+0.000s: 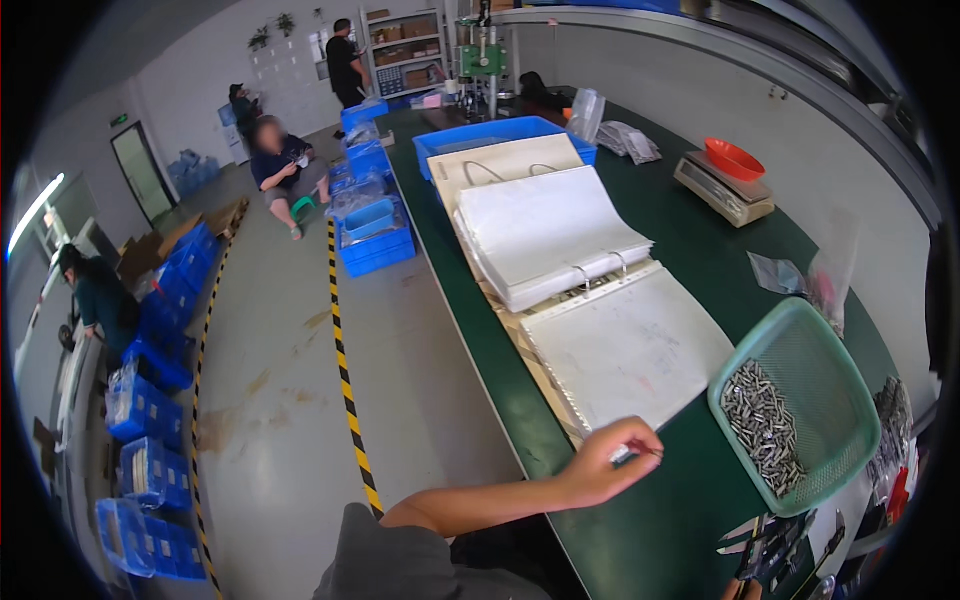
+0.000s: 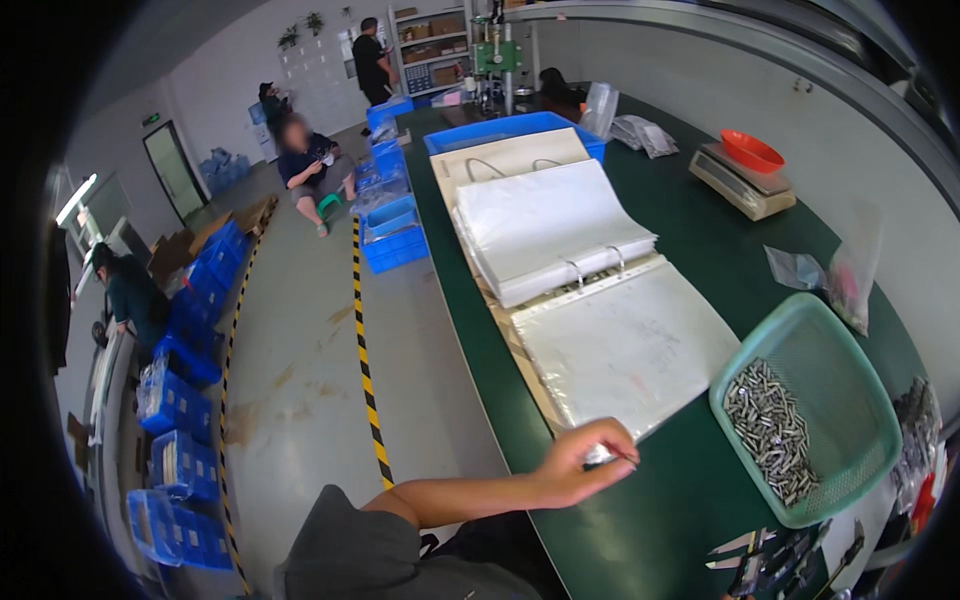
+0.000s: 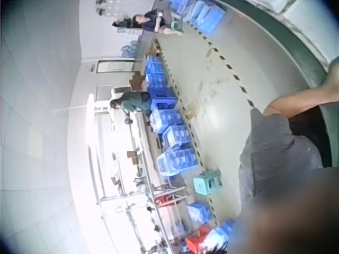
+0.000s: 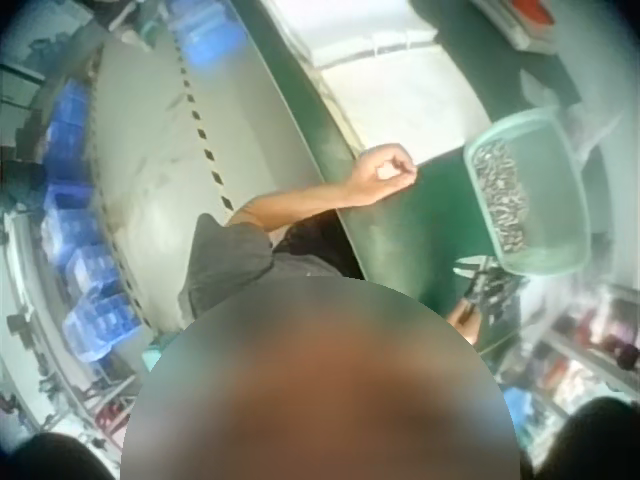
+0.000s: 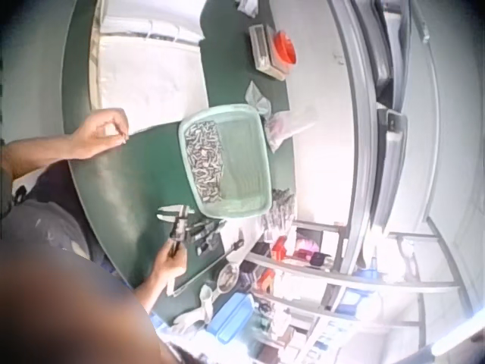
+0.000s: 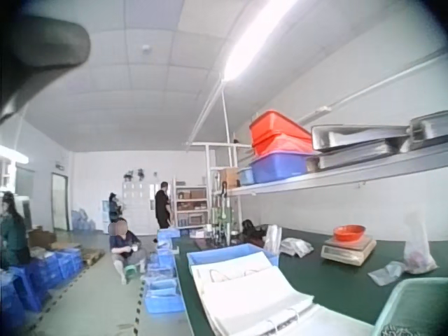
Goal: Measuring the length of metal components using digital calipers and recording the data on a form.
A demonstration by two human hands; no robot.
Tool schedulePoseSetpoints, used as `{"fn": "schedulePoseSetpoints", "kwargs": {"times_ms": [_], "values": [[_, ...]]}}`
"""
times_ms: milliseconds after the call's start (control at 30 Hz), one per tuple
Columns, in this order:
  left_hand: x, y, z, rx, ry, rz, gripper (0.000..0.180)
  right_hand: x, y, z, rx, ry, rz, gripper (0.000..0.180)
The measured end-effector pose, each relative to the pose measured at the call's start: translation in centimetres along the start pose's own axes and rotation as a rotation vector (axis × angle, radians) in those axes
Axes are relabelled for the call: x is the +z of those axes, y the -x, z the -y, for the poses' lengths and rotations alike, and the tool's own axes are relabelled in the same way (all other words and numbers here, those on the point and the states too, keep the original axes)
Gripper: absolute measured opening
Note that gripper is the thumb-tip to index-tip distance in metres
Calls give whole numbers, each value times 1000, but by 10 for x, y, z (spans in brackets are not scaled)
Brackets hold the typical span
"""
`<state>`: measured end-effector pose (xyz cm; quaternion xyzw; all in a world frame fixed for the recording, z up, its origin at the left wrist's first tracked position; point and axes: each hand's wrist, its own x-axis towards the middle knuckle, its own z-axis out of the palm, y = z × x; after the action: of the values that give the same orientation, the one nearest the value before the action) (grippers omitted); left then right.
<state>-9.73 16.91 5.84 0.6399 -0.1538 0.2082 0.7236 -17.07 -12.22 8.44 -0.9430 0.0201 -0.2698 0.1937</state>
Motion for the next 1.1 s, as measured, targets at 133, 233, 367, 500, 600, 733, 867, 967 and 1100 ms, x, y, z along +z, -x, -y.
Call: {"fn": "schedulePoseSetpoints", "kwargs": {"times_ms": [133,233,367,500,600,733,867,967,1100], "values": [[-56,13,-1,84,-264,-243,10,12,-8,2,-14,94,149,23],[-89,20,7,42,-312,-372,10,20,-7,-7,111,67,417,23],[-116,20,10,-10,-241,-418,12,30,9,4,41,83,271,25],[-111,9,26,52,-242,-447,13,32,21,13,146,124,240,30],[-104,9,30,43,-305,-387,13,32,30,10,171,113,236,29],[-107,17,30,104,-449,-432,14,31,30,19,185,134,270,30],[-103,15,33,149,-492,-431,13,34,31,17,157,164,222,30],[-103,14,34,171,-515,-452,12,35,31,19,131,184,198,31],[-104,18,34,152,-548,-512,12,35,30,22,167,182,237,28]]}}
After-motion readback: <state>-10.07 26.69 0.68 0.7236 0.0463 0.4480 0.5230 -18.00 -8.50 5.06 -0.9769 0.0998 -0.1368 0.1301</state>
